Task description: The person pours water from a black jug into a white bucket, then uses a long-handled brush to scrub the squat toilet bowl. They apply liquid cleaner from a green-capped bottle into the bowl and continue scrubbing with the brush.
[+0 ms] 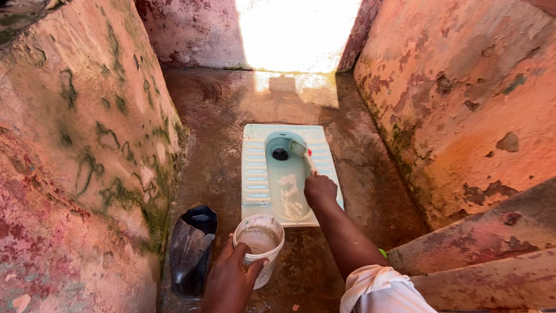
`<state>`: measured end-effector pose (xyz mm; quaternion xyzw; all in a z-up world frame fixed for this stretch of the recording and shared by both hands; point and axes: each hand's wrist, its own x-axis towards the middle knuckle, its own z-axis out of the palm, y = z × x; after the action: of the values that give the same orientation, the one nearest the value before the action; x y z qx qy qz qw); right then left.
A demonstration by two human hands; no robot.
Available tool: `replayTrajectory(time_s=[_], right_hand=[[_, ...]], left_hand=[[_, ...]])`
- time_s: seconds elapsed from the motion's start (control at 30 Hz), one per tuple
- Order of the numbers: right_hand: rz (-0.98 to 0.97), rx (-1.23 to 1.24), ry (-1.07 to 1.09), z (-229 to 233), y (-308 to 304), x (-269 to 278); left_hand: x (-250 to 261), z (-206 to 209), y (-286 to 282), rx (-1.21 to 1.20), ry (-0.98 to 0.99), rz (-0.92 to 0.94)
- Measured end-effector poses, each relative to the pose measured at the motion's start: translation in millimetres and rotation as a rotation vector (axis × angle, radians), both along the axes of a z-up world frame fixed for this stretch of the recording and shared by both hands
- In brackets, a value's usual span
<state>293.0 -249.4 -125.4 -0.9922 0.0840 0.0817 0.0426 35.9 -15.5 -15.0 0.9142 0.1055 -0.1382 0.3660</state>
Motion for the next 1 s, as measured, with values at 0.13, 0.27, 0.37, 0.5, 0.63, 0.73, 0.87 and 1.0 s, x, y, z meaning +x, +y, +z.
replayTrajectory(time_s=[0.13,0.27,0.37,0.5,0.63,0.73,0.87,1.0], right_hand=[[0.118,-0.113,0.015,2,8,22],[0.126,-0.177,0.076,7,25,43],[0.12,-0.228,0.079,16,32,46],[0.15,-0.302,0.233,26,32,37],[0.143,-0.284,0.187,41,34,33],[0.146,-0.282,0.214,49,38,33],[0.172,-0.325,0.266,46,46,33],[0.17,-0.35,0.236,42,44,37]], left_hand=[[2,-7,3,-0.02,0.068,0.017],[1,-15,-1,-0.018,0.03,0.007],[2,-15,-1,-0.017,0.084,0.007],[0,-18,1,-0.024,0.052,-0.02],[1,-15,-2,-0.018,0.088,-0.022],[3,-11,-3,-0.034,0.086,-0.012],[-1,-9,-1,-0.056,0.074,-0.022],[-1,-5,2,-0.043,0.073,0.004]])
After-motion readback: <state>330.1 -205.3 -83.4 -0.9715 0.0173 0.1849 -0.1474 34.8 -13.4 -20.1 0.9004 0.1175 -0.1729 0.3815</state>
